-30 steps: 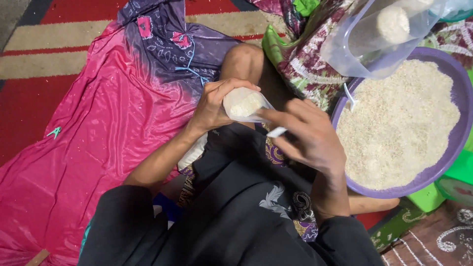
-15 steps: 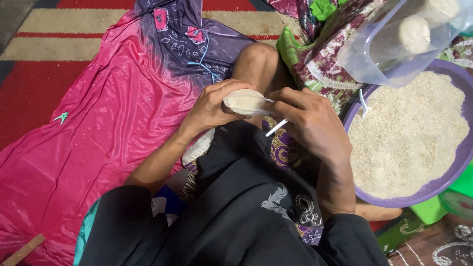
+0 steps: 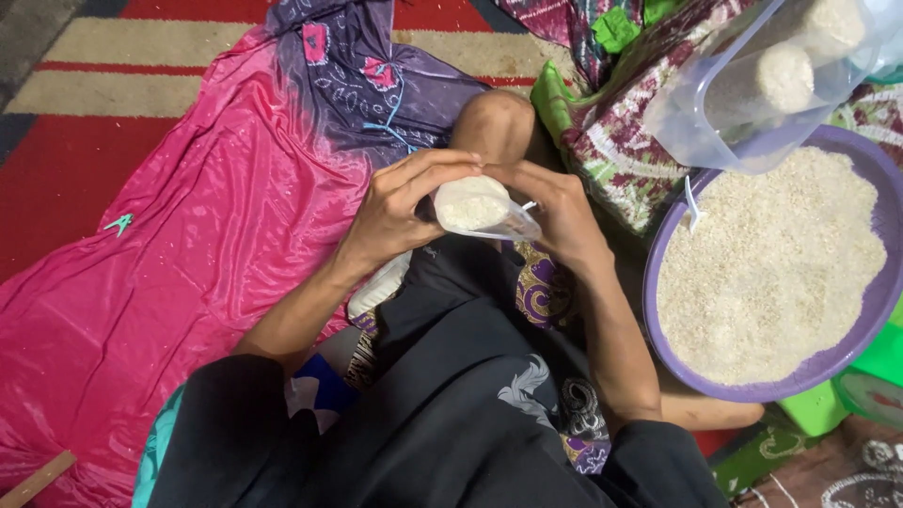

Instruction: Scooping rice from a large basin into small plastic bags using a spoon and tying them closed.

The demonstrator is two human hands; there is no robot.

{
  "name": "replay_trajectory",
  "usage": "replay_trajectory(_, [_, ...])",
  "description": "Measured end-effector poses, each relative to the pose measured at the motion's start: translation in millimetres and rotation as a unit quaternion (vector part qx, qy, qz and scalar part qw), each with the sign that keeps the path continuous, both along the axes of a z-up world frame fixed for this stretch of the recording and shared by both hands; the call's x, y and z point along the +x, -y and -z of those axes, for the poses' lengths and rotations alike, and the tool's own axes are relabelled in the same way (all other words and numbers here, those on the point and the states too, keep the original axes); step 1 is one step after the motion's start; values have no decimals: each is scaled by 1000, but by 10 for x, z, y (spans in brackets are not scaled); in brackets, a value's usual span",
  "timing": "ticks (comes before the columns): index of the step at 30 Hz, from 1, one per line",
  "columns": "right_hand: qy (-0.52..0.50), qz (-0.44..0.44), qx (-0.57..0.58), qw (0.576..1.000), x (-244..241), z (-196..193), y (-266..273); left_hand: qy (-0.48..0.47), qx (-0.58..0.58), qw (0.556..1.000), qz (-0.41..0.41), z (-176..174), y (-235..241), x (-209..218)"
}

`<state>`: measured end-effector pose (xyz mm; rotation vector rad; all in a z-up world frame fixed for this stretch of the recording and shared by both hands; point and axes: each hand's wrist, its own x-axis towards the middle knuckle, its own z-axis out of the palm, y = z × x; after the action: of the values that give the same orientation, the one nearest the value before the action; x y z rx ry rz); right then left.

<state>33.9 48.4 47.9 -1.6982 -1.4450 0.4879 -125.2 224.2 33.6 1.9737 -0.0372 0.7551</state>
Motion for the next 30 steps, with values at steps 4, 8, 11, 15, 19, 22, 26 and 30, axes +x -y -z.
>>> replay_trajectory(4, [-52, 7, 20, 998, -38, 54, -76, -3, -11, 1000, 2, -35, -70, -53])
replay_trajectory(8, [-69, 27, 40, 996, -22, 175, -85, -26, -17, 999, 29, 25, -123, -46])
replay_trajectory(11, [-79, 35, 48, 995, -9, 199, -93, -50, -34, 998, 28, 112, -121, -85])
replay_trajectory(15, [-77, 16, 28, 996, -2, 36, -155, -69, -92, 993, 9, 151, -103, -145])
replay_trajectory(19, [-77, -10, 42, 996, -46, -151, -225, -74, -92, 993, 0, 200, -102, -169])
replay_trajectory(22, [-63, -8, 38, 997, -3, -26, -169, -61, -89, 994, 3, 147, -117, -129])
replay_trajectory(26, [-40, 4, 42, 998, 28, -44, -169, -48, -60, 997, -1, 113, -158, -81])
replay_trajectory(30, [-43, 4, 42, 998, 18, -162, -192, -46, -64, 997, -2, 56, -150, -79])
